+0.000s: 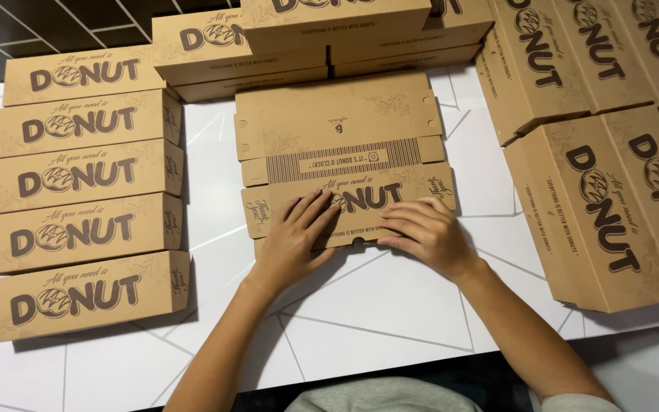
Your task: The person assembles flat-packed cardboard donut boxes on a white table. They fold the side flaps, tuck tabs into slots, and close the lids to form complete boxes. The process is repeated for multiple boxes.
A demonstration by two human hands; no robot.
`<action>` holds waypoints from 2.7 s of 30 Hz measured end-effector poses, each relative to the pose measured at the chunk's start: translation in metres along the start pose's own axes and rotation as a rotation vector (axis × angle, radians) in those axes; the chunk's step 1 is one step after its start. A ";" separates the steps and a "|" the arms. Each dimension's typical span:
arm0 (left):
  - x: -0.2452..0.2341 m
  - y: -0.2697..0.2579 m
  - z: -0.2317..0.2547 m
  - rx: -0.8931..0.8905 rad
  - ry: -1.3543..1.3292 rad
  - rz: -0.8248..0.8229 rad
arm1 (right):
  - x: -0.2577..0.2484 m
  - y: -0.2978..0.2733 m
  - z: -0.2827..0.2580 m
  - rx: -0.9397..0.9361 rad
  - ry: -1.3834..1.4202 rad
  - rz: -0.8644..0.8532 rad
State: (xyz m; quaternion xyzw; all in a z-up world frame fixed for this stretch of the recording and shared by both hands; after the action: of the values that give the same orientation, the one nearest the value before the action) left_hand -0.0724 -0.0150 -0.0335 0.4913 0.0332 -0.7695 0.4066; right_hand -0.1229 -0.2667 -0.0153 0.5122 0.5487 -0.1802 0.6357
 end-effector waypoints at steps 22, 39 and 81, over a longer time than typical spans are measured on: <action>-0.109 -0.005 -0.021 0.160 0.123 0.663 | -0.041 -0.016 0.098 0.234 -0.174 0.322; -0.156 0.042 -0.011 -0.351 -0.502 0.605 | -0.112 0.061 0.094 0.343 0.155 0.586; -0.035 -0.102 -0.037 -0.449 -0.141 0.488 | -0.001 -0.097 0.067 0.546 -0.009 0.103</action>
State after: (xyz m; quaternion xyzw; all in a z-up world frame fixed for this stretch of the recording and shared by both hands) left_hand -0.1059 0.0905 -0.0601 0.3286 0.0550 -0.6551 0.6781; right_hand -0.1656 -0.3634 -0.0668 0.6911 0.4501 -0.2910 0.4848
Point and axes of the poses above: each hand's wrist, its own y-axis towards the middle knuckle, its own x-axis out of the palm, z = x × y, the point moved 3 cm from there along y, towards the middle knuckle, and after that the axes turned 15 degrees about -y, right-handed, at the moved point
